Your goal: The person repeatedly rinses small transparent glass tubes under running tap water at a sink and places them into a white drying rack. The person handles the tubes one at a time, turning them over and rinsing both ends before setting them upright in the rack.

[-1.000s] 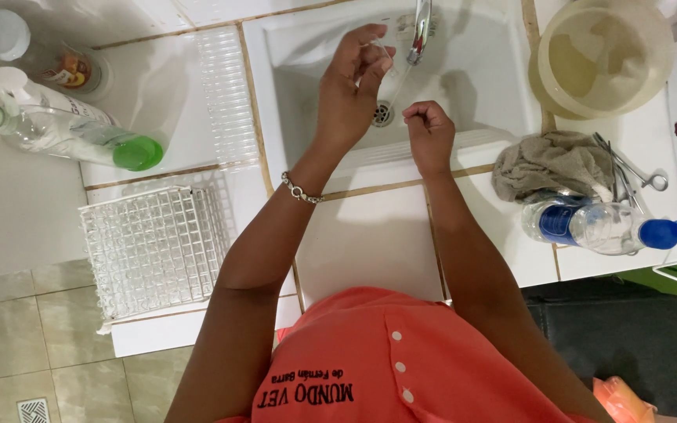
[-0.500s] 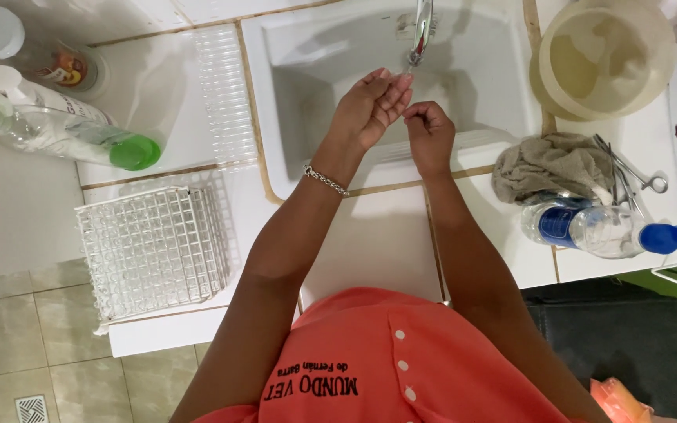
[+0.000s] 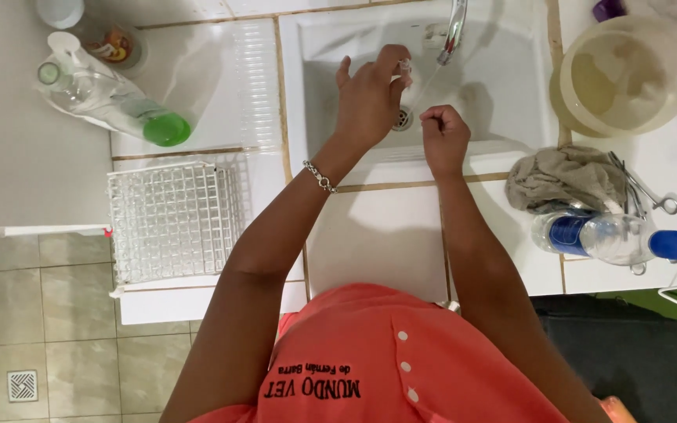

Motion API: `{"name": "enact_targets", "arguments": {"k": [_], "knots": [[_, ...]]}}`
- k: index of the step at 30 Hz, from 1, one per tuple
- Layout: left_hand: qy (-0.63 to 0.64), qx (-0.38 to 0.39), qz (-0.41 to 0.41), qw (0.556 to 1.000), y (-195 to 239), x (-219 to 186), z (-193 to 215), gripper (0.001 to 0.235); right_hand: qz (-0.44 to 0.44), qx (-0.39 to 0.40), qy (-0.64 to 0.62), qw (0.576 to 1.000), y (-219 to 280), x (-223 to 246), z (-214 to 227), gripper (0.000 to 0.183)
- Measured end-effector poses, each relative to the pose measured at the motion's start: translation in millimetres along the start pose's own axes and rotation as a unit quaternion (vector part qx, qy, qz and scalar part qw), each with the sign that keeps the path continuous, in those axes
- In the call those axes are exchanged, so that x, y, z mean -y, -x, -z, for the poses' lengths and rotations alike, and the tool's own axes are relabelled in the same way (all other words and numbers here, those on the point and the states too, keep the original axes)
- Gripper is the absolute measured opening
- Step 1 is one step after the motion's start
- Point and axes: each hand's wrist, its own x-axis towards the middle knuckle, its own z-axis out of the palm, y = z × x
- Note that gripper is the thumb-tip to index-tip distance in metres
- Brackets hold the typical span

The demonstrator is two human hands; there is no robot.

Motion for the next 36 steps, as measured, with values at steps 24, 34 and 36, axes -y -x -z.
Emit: {"name": "enact_targets", "arguments": {"k": [24,34,36], "knots": [[0.063,0.112,-0.013,0.992,60.4,43.1,73.8,0.030,0.141,0.059,0.150,0.977,6.7,-10.8,-22.9,0.016],[0.041,0.058,0.092,0.993,146.8,113.8,283.4,0.018,0.277,0.305,0.170,0.895,63.7,63.4,-147.9,0.018],[0.032,0.047,0.106,0.993,155.0,124.3,281.8,0.018,0.278,0.323,0.168,0.889,69.1,70.3,-156.0,0.014]]}}
